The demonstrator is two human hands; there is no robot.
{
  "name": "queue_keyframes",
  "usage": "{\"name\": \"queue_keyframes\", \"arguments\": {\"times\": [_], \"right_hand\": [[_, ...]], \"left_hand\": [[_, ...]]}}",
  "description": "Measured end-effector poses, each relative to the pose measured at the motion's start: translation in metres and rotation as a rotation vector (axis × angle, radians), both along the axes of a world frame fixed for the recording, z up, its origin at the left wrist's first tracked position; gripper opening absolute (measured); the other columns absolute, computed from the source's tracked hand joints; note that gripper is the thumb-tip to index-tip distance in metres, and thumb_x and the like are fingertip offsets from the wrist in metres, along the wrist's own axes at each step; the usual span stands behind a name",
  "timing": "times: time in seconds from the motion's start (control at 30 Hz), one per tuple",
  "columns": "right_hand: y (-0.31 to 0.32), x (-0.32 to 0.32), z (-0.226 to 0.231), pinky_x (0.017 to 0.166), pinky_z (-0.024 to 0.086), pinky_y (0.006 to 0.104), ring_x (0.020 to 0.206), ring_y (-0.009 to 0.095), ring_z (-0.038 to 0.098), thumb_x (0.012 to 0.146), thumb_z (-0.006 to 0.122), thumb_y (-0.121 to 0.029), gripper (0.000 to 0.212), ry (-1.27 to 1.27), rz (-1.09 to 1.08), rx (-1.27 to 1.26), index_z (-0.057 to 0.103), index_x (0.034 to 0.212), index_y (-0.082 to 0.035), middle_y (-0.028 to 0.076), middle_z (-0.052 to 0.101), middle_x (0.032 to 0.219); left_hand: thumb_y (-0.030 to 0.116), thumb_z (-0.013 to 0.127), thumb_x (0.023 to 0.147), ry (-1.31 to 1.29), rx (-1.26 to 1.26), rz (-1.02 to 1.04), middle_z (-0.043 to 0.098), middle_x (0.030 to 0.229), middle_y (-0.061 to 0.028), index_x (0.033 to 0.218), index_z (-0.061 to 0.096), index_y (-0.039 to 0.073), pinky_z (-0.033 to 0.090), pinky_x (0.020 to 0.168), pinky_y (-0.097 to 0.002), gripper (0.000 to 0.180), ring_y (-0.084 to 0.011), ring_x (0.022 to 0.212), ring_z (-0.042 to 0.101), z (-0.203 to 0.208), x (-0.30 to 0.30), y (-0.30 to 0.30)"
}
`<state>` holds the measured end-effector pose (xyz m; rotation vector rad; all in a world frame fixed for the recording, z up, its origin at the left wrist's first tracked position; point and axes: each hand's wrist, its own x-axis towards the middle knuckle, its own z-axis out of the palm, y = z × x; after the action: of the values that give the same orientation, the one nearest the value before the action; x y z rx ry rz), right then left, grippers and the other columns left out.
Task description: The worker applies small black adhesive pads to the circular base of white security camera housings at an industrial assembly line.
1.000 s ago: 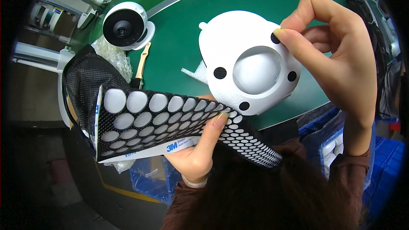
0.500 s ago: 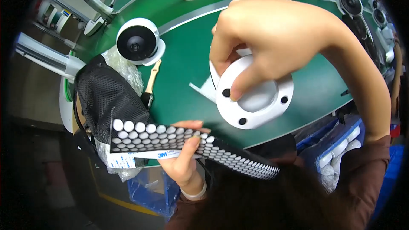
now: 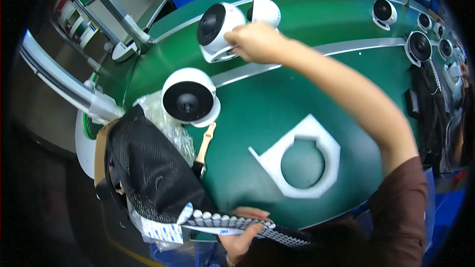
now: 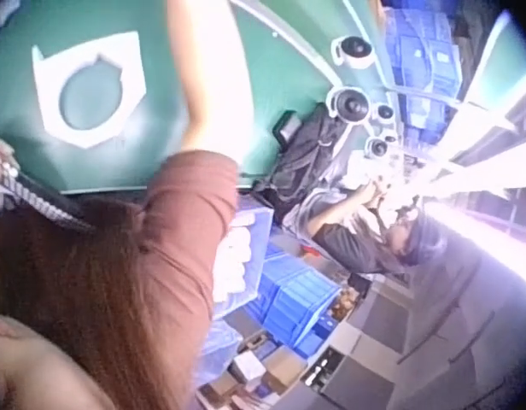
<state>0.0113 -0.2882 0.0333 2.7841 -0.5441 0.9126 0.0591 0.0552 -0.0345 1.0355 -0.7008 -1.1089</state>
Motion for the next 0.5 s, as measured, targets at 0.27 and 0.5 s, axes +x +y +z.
{"name": "queue_keyframes", "arguments": {"times": [0.27, 0.5], "right_hand": [[-0.083, 0.013, -0.063, 0.057, 0.047, 0.0378, 0.067, 0.026, 0.059, 0.066, 0.051, -0.004, 0.024, -0.050, -0.039, 0.026, 0.060, 0.085, -0.014, 0.004, 0.061, 0.085], [-0.079, -0.007, -0.075, 0.063, 0.047, 0.0363, 0.070, 0.026, 0.060, 0.065, 0.048, -0.009, 0.033, 0.349, -0.232, 0.068, 0.064, 0.091, -0.022, 0.010, 0.062, 0.076]], "left_hand": [[0.004, 0.048, 0.077, -0.274, 0.123, -0.150, 0.055, 0.085, -0.0173, 0.080, 0.051, -0.003, 0.048, 0.067, -0.0301, 0.009, -0.0190, 0.069, 0.057, 0.008, 0.013, 0.005], [0.001, 0.054, 0.072, -0.226, 0.122, -0.152, 0.061, 0.072, -0.0124, 0.076, 0.058, -0.001, 0.046, 0.069, -0.0339, 0.006, -0.0245, 0.078, 0.055, 0.012, 0.007, -0.004]]}}
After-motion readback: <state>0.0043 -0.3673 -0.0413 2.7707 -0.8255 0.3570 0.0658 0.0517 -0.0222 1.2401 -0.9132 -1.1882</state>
